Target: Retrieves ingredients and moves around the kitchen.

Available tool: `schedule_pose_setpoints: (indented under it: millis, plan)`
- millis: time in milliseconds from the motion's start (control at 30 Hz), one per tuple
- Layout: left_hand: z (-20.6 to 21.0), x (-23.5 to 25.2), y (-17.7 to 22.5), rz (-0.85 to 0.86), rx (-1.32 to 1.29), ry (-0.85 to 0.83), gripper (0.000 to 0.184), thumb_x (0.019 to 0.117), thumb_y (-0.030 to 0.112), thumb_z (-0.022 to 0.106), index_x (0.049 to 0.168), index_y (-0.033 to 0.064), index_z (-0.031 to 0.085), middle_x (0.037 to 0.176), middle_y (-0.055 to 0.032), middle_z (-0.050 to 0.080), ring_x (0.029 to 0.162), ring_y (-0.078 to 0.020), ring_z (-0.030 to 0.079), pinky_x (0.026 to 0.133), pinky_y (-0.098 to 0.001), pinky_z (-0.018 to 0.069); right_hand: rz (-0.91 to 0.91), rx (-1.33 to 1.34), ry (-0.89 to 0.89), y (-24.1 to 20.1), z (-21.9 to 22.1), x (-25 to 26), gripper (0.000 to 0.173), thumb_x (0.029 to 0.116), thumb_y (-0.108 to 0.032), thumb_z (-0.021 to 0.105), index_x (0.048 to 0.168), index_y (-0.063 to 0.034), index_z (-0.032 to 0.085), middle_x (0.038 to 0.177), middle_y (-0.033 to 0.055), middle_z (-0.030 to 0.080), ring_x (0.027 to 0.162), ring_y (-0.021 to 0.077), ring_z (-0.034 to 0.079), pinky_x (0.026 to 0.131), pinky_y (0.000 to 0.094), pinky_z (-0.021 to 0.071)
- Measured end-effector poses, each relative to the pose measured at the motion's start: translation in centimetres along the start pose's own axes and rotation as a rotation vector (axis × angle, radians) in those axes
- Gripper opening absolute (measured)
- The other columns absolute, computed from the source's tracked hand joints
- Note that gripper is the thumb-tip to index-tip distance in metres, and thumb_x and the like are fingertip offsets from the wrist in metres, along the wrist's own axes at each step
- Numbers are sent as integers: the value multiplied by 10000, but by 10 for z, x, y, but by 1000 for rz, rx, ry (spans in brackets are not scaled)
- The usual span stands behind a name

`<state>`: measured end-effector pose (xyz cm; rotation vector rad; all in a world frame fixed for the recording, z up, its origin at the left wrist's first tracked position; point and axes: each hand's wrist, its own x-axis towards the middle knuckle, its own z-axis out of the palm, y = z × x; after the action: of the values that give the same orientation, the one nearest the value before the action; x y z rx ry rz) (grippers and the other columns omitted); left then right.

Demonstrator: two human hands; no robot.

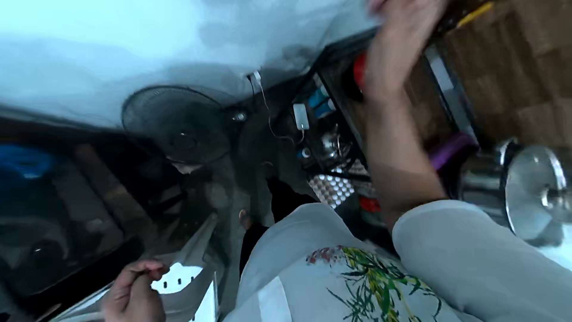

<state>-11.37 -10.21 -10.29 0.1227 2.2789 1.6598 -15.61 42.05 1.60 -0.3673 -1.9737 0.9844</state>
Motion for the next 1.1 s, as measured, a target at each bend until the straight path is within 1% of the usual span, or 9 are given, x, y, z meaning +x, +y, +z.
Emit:
schedule_pose_setpoints:
  millis: [67, 133, 200, 300, 500, 667, 800, 933, 1100]
  plan:
    - [-19, -14, -20, -79, 328, -147, 355, 1045, 135, 359, 936, -20, 659, 821, 11, 660, 777, -23, 624, 769, -245, 538, 173, 101, -333, 24, 25, -128, 237, 999, -9, 421, 915, 25, 640, 934, 106, 709, 922, 176, 698, 876, 384, 587]
    - [-32, -25, -42, -121, 730, -333, 552, 1091, 383, 400, 1080, -68, 719, 1121, -248, 705, 1128, -363, 641, 1022, -555, 464, 505, -234, -810, 28, 33, -247, 338, 1073, -266, 486, 1220, -35, 685, 1326, 138, 647, 1246, 253, 615, 1074, 497, 500]
    - [-34, -40, -62, -123, 971, -477, 591, 1026, 522, 505, 1209, 3, 723, 1465, -323, 508, 1428, -593, 329, 1145, -779, 138, 691, -436, -1221, 22, 31, -336, 528, 1052, -545, 476, 1385, -168, 638, 1581, 137, 447, 1463, 361, 404, 1160, 671, 310]
    - [-24, -63, -79, -2, 1101, -552, 529, 972, 474, 623, 1226, 20, 717, 1507, -355, 442, 1447, -649, 229, 1105, -846, 48, 852, -394, -1467, 20, 7, -416, 596, 1054, -576, 444, 1402, -132, 635, 1602, 177, 413, 1492, 406, 347, 1174, 721, 219]
    - [78, -143, -116, -130, 722, -669, 435, 1024, 280, 595, 1321, -34, 641, 1501, -327, 462, 1396, -514, 444, 1136, -649, 364, 1058, -311, -1393, 50, -66, -489, 485, 1104, -374, 457, 1400, -16, 595, 1416, 243, 577, 1329, 377, 556, 1126, 557, 419]
    - [175, -256, -203, -630, 870, -1022, 648, 1028, 509, 552, 1563, 164, 436, 1658, -262, 239, 1463, -552, 306, 1106, -734, 321, 1317, -317, -1286, 122, -134, -561, 407, 1105, -272, 476, 1362, 19, 597, 1338, 259, 625, 1248, 383, 610, 1085, 549, 454]
    - [221, -313, -290, -829, 992, -1078, 767, 964, 615, 594, 1616, 324, 314, 1702, -246, 5, 1434, -646, 243, 1010, -800, 351, 1432, -444, -1232, 186, -189, -617, 387, 1078, -246, 534, 1303, 56, 619, 1304, 287, 624, 1230, 415, 605, 1068, 580, 452]
    - [241, -327, -362, -703, 1165, -1073, 688, 937, 553, 657, 1520, 222, 502, 1666, -202, 264, 1449, -562, 309, 1011, -775, 369, 1465, -585, -1222, 274, -223, -683, 366, 1055, -243, 576, 1285, 32, 652, 1321, 269, 633, 1264, 419, 591, 1084, 603, 444]
    - [244, -318, -382, -687, 1181, -1238, 587, 1027, 552, 484, 1487, 192, 544, 1610, -133, 418, 1500, -418, 340, 1149, -665, 308, 1456, -888, -917, 366, -228, -726, 447, 1022, -262, 625, 1390, -10, 596, 1428, 268, 563, 1345, 432, 529, 1110, 602, 427]
